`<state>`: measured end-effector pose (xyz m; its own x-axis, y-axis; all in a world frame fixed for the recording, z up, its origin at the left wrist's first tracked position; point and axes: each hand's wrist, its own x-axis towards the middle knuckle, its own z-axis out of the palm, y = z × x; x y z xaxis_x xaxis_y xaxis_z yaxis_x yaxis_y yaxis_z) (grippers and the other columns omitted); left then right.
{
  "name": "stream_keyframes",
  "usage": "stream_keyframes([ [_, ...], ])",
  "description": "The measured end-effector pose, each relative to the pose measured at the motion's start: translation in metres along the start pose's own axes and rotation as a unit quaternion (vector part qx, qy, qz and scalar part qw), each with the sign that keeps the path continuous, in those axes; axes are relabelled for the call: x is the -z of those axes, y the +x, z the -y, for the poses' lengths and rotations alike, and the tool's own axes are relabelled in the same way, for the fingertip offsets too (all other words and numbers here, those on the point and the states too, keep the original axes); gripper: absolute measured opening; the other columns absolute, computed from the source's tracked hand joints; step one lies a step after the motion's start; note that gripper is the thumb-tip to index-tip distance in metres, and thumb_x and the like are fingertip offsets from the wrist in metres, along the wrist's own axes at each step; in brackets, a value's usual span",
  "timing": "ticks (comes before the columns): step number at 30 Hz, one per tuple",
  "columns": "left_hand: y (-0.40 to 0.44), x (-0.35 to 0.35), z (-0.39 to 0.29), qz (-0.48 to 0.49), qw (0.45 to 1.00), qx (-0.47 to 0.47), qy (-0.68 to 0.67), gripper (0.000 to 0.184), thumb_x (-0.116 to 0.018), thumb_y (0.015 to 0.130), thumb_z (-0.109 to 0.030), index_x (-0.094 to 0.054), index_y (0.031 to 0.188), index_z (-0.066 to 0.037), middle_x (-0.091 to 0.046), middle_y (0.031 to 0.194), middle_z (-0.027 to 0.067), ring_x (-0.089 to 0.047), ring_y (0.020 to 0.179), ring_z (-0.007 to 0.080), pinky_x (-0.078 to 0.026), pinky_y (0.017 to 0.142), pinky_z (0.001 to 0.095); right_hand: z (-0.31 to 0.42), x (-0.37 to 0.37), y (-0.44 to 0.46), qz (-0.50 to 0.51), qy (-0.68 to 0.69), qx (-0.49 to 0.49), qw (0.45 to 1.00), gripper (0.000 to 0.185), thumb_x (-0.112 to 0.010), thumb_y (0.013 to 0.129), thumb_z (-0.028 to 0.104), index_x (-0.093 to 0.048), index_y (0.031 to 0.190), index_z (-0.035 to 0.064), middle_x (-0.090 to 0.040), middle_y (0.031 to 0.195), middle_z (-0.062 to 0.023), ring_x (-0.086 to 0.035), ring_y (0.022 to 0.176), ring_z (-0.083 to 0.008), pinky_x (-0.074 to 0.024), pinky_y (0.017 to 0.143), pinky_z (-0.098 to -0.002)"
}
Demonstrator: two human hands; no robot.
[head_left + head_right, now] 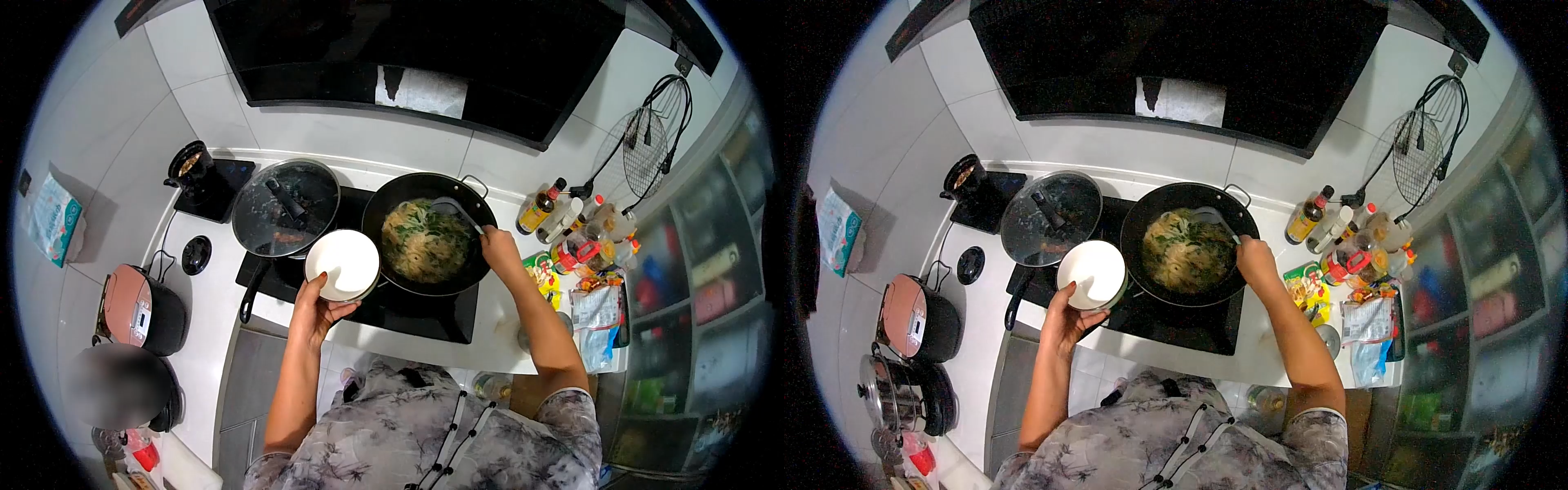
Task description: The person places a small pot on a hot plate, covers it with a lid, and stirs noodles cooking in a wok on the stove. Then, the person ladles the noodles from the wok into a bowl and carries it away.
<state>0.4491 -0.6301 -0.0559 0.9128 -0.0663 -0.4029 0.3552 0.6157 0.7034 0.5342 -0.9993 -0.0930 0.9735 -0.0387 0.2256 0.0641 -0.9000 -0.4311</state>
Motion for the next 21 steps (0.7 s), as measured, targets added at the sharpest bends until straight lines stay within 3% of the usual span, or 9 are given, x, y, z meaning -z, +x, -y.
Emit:
stream_keyframes([
  [5,-0.002,0.007,0.001,0.010,1.000,-0.009,-0.011,0.061,-0.055,0.086,-0.025,-0.024,0.130,0.004,-0.054,0.108,0.0298,-0.065,0.081,0.0405,-0.060,0.064,0.0414,-0.006,-0.009,0.000,0.078,-0.059,-0.027,0.995,0.019,-0.051,0.083,0.013,-0.062,0.087,-0.0021,-0.061,0.080,-0.0284,-0.060,0.076,-0.0435,-0.0494,0.069,-0.0482],
  [7,-0.003,0.007,0.001,0.011,1.000,-0.011,-0.015,0.061,-0.055,0.086,-0.025,-0.024,0.130,0.004,-0.054,0.108,0.0298,-0.065,0.081,0.0404,-0.060,0.064,0.0413,-0.002,0.009,-0.006,0.156,0.010,0.022,0.987,0.018,-0.052,0.083,0.010,-0.062,0.088,-0.0039,-0.062,0.072,-0.0239,-0.063,0.064,-0.0369,-0.0508,0.062,-0.0412],
  [12,-0.001,0.006,0.000,0.007,1.000,0.003,-0.010,0.060,-0.054,0.086,-0.026,-0.025,0.130,0.003,-0.055,0.107,0.0294,-0.065,0.081,0.0393,-0.060,0.065,0.0407,-0.001,0.032,-0.010,0.125,0.039,0.026,0.991,0.019,-0.051,0.084,0.010,-0.061,0.086,-0.0052,-0.063,0.071,-0.0216,-0.063,0.062,-0.0334,-0.0505,0.060,-0.0399],
  [14,0.000,0.005,-0.001,0.011,1.000,0.004,-0.005,0.061,-0.054,0.086,-0.026,-0.025,0.130,0.003,-0.055,0.107,0.0290,-0.065,0.081,0.0385,-0.060,0.065,0.0405,0.008,0.027,-0.010,0.074,-0.052,0.006,0.996,0.013,-0.054,0.078,0.009,-0.061,0.078,-0.0016,-0.062,0.078,-0.0259,-0.061,0.078,-0.0414,-0.0501,0.070,-0.0463],
  [18,-0.005,0.001,-0.004,0.010,1.000,-0.003,-0.003,0.059,-0.054,0.086,-0.026,-0.026,0.131,0.001,-0.055,0.109,0.0283,-0.065,0.083,0.0379,-0.060,0.065,0.0405,0.022,0.018,-0.022,0.092,-0.164,-0.024,0.982,0.011,-0.055,0.076,0.008,-0.062,0.074,-0.0002,-0.064,0.078,-0.0219,-0.063,0.075,-0.0378,-0.0518,0.068,-0.0446],
  [20,-0.005,0.002,-0.006,0.008,1.000,-0.008,-0.004,0.059,-0.054,0.086,-0.026,-0.026,0.131,0.000,-0.055,0.109,0.0280,-0.065,0.083,0.0378,-0.060,0.064,0.0405,0.027,0.011,-0.031,0.166,-0.198,0.005,0.966,0.011,-0.054,0.076,0.008,-0.063,0.073,0.0011,-0.065,0.077,-0.0192,-0.065,0.074,-0.0345,-0.0526,0.067,-0.0426],
  [21,-0.005,0.003,-0.006,0.005,1.000,-0.008,-0.002,0.058,-0.053,0.086,-0.026,-0.026,0.131,0.000,-0.055,0.109,0.0280,-0.065,0.084,0.0376,-0.060,0.065,0.0405,0.046,0.026,-0.037,0.190,-0.217,0.069,0.955,0.014,-0.053,0.076,0.009,-0.064,0.074,0.0024,-0.065,0.076,-0.0191,-0.065,0.074,-0.0337,-0.0529,0.067,-0.0412],
])
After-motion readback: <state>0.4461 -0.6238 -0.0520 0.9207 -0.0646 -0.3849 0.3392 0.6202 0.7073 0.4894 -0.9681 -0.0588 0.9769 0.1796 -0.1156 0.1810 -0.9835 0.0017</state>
